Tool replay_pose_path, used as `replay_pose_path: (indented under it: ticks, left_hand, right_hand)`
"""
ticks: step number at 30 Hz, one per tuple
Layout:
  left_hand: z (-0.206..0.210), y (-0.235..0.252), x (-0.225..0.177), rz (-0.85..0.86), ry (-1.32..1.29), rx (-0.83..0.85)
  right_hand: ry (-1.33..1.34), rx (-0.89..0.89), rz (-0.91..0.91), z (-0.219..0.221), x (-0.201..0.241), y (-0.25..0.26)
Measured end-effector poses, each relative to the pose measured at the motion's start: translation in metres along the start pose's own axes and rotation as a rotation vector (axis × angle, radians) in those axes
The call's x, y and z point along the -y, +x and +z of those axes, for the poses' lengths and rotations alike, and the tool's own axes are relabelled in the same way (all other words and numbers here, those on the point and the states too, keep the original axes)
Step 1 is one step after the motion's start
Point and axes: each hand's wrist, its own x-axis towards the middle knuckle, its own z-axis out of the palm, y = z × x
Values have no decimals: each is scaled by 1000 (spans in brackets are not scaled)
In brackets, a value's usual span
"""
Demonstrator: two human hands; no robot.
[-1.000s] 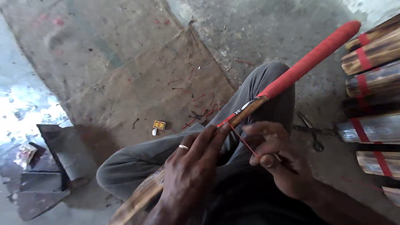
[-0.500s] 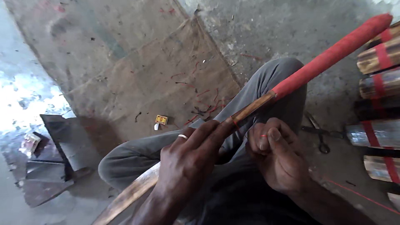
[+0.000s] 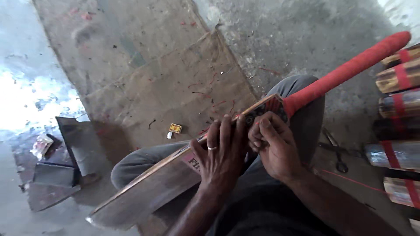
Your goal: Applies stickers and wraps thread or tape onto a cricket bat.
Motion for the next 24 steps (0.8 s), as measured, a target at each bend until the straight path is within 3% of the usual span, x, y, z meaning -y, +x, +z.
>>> replay_pose_path:
  ticks: [5,8,10,16,24]
  left_hand:
    - [-4,13,12,22,-100,55]
    - [-14,21,20,42,-191,132]
    - [-17,24,23,57,-233,176]
    - [-16,28,28,68,-265,221]
    - [-19,33,32,77,-275,284]
  right_hand:
    - [-146,62,-36,1,15,0]
    - [-370,93,-63,-3,26,-22]
    - [-424,37,10,-7,28,-42]
    - [-395,-87,307,-24,7,-84]
    - [-285,-128,346,-44,-29,-92]
